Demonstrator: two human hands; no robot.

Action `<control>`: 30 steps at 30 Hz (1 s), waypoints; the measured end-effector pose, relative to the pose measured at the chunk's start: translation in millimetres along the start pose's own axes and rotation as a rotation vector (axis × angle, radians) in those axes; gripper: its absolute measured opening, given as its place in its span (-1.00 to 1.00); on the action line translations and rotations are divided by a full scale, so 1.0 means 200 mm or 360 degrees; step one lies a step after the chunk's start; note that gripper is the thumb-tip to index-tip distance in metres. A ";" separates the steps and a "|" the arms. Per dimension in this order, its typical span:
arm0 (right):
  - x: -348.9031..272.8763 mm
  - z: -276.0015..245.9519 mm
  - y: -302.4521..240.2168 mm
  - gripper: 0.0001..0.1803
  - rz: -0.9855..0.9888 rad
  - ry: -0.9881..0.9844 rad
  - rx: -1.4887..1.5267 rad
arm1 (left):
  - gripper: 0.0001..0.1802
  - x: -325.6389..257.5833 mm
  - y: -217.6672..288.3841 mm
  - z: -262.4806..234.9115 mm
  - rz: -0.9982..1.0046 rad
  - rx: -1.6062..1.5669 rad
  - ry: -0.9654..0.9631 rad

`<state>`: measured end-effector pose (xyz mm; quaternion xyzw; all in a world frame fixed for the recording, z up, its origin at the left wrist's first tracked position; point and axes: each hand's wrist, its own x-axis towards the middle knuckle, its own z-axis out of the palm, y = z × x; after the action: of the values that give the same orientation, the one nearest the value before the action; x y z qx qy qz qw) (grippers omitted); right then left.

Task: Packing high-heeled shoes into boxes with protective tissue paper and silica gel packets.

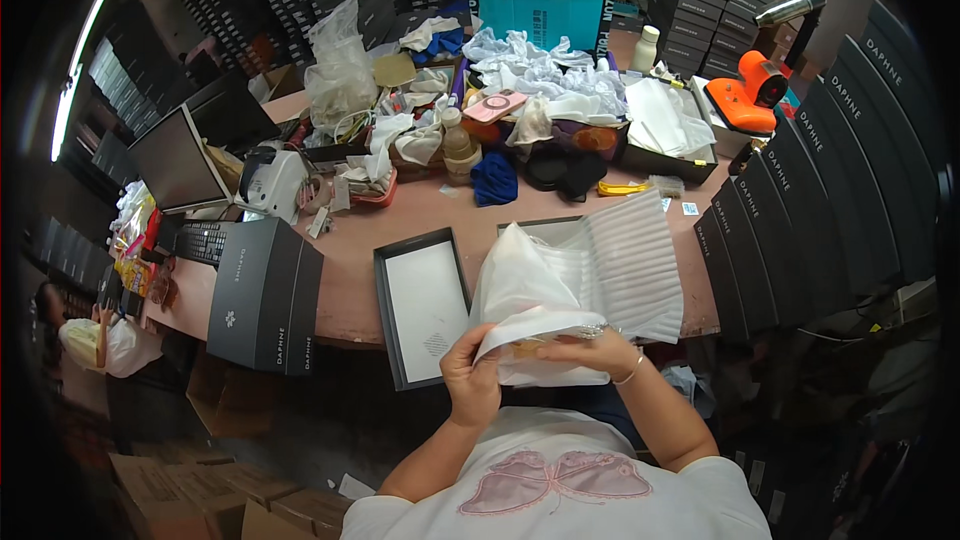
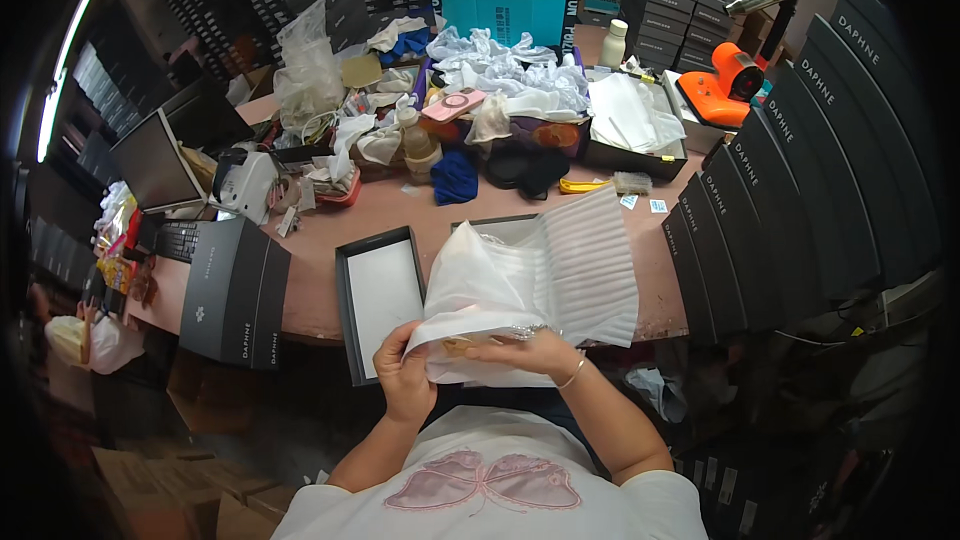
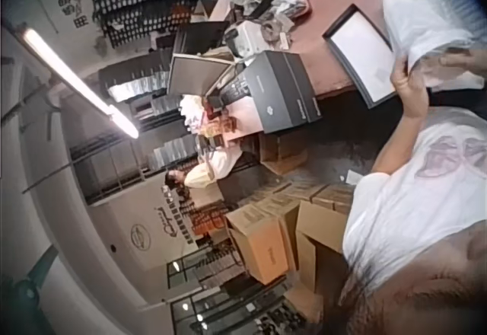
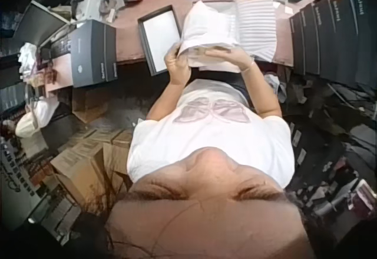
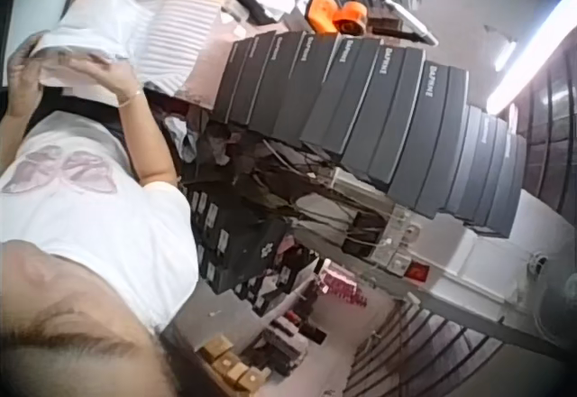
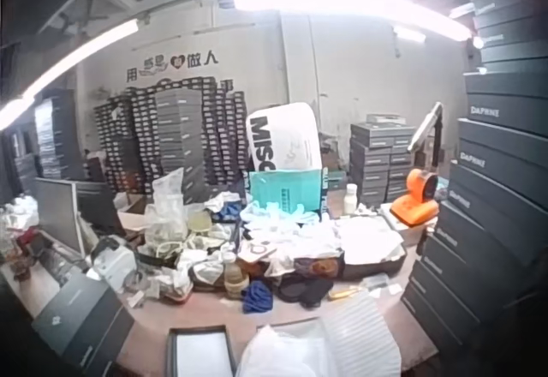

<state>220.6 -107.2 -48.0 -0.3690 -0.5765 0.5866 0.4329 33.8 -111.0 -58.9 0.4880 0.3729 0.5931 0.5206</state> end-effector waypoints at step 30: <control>0.16 -0.05 -0.40 -0.67 -0.0421 0.0457 -0.0882 | -0.23 -0.07 0.09 -0.33 -0.0041 -0.0301 -0.0244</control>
<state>224.3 -76.8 32.6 -0.4736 -0.6900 0.2884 0.4653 -35.7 -123.0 -60.7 0.4758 0.2806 0.5799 0.5988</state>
